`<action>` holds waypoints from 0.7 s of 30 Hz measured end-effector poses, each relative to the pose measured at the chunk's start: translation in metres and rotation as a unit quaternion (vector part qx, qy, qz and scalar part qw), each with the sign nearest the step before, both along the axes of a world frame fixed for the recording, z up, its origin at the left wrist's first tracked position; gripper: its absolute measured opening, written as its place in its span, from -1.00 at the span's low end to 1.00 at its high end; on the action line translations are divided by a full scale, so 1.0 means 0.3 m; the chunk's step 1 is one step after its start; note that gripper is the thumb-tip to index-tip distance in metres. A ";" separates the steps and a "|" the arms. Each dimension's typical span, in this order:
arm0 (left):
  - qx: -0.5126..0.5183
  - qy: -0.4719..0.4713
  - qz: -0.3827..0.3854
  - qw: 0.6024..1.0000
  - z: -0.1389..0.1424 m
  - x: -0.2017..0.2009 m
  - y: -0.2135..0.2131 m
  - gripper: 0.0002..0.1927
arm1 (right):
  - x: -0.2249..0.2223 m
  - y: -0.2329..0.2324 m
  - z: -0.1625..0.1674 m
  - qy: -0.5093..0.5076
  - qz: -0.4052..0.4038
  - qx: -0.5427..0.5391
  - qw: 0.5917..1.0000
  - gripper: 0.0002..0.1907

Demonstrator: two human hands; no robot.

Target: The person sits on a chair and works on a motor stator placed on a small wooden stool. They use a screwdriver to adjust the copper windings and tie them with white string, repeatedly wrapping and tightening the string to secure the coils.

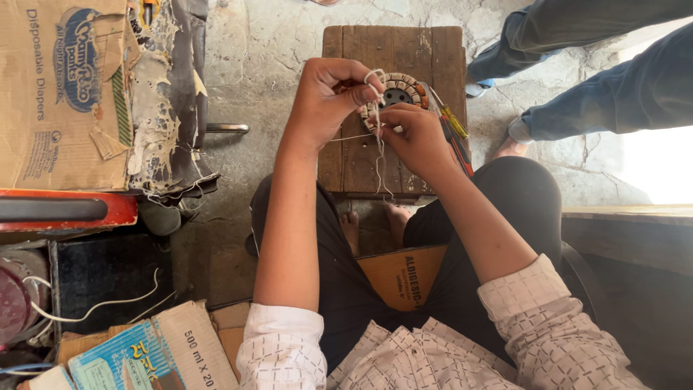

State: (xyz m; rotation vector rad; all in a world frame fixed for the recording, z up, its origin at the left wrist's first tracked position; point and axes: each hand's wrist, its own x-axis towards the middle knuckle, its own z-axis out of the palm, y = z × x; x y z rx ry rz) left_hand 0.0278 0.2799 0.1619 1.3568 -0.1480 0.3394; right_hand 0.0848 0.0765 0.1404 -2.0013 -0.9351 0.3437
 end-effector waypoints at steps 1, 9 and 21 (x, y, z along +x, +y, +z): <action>0.003 -0.002 0.003 1.000 0.000 0.000 -0.001 -0.83 | -0.001 0.001 0.003 -0.016 -0.003 -0.012 1.000 -0.84; 0.017 0.147 0.316 0.937 -0.051 0.005 0.064 -0.84 | -0.003 -0.018 0.054 -0.027 -0.102 0.062 0.993 -0.89; 0.452 -0.084 0.171 0.872 0.076 0.016 -0.132 -0.68 | -0.003 -0.036 0.073 -0.047 -0.147 0.142 0.978 -0.86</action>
